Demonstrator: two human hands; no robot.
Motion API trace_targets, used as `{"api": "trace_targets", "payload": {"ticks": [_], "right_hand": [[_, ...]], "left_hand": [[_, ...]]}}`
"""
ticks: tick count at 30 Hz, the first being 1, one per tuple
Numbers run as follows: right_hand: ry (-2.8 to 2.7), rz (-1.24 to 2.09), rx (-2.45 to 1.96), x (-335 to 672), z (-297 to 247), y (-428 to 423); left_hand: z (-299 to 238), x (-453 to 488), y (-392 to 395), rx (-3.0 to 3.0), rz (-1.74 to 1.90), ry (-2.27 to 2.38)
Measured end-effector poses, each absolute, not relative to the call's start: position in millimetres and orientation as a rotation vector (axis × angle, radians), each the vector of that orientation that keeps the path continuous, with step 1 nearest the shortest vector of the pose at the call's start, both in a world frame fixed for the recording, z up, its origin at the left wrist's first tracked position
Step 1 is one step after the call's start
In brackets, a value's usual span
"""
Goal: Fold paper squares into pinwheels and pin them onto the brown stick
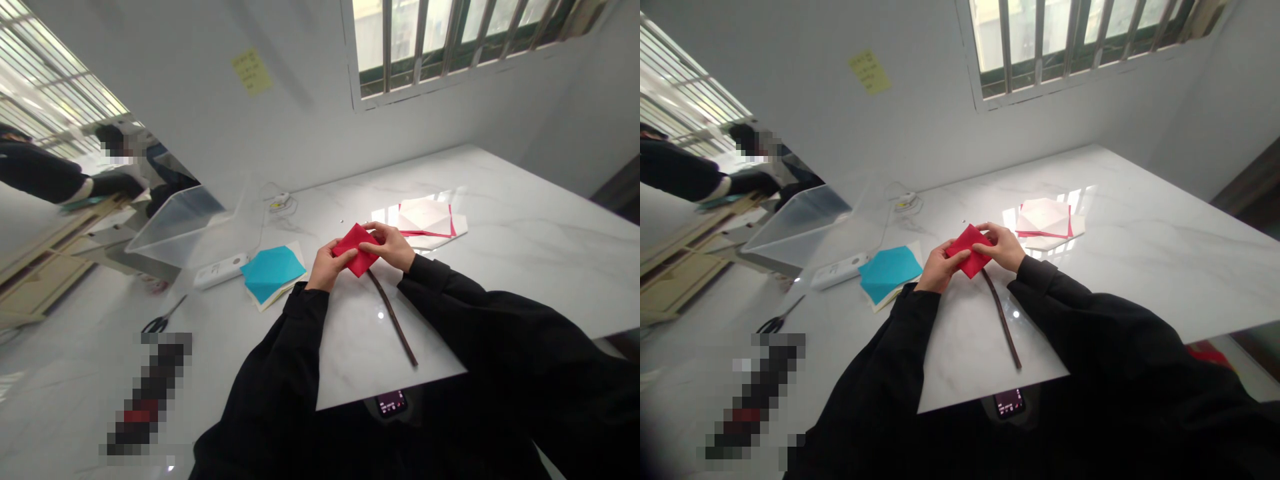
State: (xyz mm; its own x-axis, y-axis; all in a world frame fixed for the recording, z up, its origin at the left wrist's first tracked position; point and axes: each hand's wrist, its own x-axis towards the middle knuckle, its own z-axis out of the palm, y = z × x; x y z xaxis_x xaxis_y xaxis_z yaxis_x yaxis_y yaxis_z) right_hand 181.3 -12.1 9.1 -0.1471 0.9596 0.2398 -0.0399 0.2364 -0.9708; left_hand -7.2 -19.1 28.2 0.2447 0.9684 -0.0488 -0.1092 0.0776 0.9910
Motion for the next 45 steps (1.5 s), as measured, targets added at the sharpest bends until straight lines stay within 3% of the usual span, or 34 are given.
{"api": "trace_targets", "payload": {"ticks": [10, 21, 40, 45], "right_hand": [[-1.337, 1.397, -1.085, 189.4, 16.0, -12.9], [-1.476, 1.583, -1.055, 190.3, 13.4, -14.1], [-1.895, 1.235, -1.038, 196.7, 15.4, -10.6], [-1.725, 1.275, -1.050, 197.6, 17.9, -10.6]], "left_hand": [[28.4, -16.9, -9.6, 1.084, 1.284, 1.042], [27.6, -18.9, -8.5, 1.217, 1.301, 1.043], [24.9, -20.9, -4.2, 1.197, 1.381, 1.037], [29.0, -22.4, -7.1, 1.277, 1.237, 1.035]]}}
